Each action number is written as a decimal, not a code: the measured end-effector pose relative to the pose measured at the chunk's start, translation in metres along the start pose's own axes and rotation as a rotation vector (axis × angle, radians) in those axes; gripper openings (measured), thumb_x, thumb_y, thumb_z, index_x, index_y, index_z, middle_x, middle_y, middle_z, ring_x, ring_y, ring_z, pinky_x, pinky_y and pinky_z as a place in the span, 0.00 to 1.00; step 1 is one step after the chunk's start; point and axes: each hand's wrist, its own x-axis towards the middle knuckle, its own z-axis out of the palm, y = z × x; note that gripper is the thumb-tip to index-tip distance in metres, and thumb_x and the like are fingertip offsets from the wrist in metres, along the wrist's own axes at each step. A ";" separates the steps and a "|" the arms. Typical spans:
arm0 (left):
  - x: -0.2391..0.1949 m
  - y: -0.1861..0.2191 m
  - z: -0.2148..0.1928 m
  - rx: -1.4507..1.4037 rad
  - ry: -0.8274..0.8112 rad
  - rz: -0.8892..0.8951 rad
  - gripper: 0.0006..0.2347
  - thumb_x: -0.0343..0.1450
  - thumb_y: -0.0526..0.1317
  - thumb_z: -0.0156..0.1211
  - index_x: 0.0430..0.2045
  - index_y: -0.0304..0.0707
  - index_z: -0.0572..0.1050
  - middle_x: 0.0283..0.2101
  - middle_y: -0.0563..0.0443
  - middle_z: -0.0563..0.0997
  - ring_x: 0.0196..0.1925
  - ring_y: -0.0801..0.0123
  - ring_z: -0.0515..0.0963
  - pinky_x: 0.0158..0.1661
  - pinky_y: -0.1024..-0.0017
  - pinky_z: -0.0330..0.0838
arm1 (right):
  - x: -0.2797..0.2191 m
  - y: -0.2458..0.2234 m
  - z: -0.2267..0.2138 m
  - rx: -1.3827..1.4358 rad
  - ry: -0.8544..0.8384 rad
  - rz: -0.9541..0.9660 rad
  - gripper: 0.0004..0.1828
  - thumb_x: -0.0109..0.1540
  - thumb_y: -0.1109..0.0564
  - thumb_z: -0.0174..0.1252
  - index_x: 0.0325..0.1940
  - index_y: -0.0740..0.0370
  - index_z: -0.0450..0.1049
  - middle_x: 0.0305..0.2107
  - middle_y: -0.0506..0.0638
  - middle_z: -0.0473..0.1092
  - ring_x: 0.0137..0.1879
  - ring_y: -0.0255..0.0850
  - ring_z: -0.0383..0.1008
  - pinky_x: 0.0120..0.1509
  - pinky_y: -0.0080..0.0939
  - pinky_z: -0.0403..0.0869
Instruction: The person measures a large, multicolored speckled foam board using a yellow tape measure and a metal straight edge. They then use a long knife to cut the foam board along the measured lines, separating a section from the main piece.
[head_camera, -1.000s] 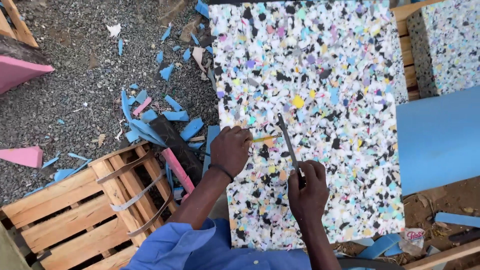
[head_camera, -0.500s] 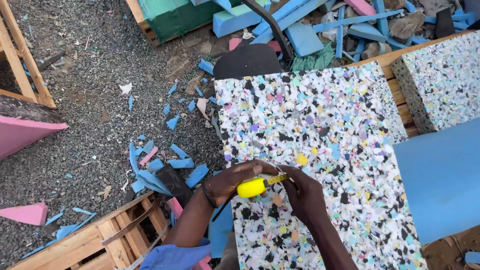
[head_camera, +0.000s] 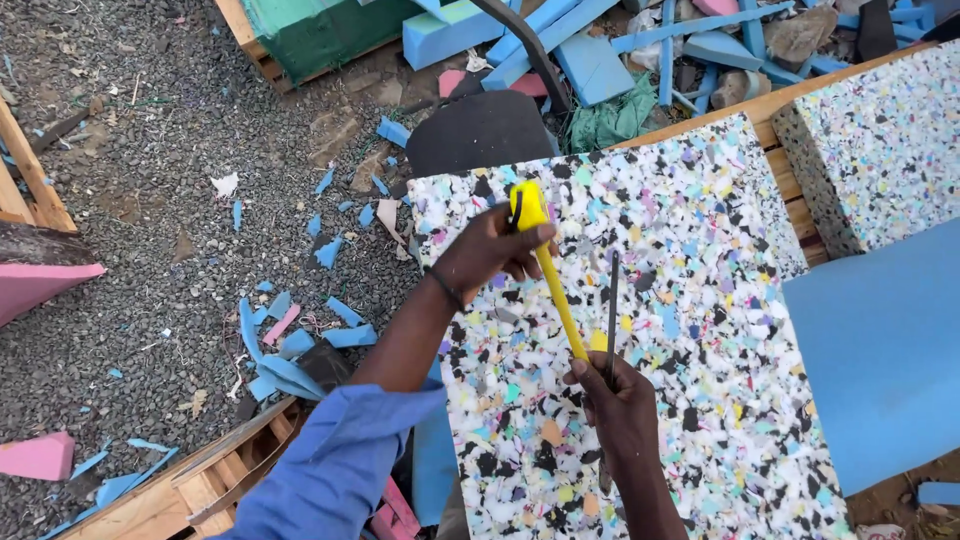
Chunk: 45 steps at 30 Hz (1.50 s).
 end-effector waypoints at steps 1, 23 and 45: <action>0.025 0.014 -0.007 0.000 -0.007 -0.004 0.20 0.72 0.56 0.72 0.47 0.39 0.81 0.45 0.47 0.92 0.31 0.71 0.87 0.31 0.75 0.80 | -0.001 0.006 -0.004 0.002 0.007 0.004 0.14 0.71 0.55 0.69 0.52 0.69 0.87 0.33 0.57 0.85 0.22 0.35 0.58 0.26 0.37 0.59; 0.170 -0.034 -0.114 0.566 0.366 -0.219 0.47 0.58 0.77 0.64 0.68 0.46 0.79 0.62 0.51 0.87 0.57 0.64 0.85 0.52 0.60 0.78 | -0.024 0.040 -0.039 -0.001 -0.001 0.284 0.17 0.76 0.53 0.64 0.46 0.73 0.84 0.30 0.64 0.80 0.24 0.42 0.57 0.29 0.42 0.57; 0.187 -0.061 -0.114 0.832 0.415 -0.176 0.43 0.58 0.85 0.54 0.48 0.49 0.83 0.42 0.50 0.81 0.41 0.60 0.79 0.39 0.50 0.72 | -0.062 0.034 -0.040 -0.032 0.021 0.312 0.20 0.75 0.50 0.65 0.47 0.73 0.87 0.25 0.61 0.72 0.26 0.44 0.58 0.31 0.44 0.56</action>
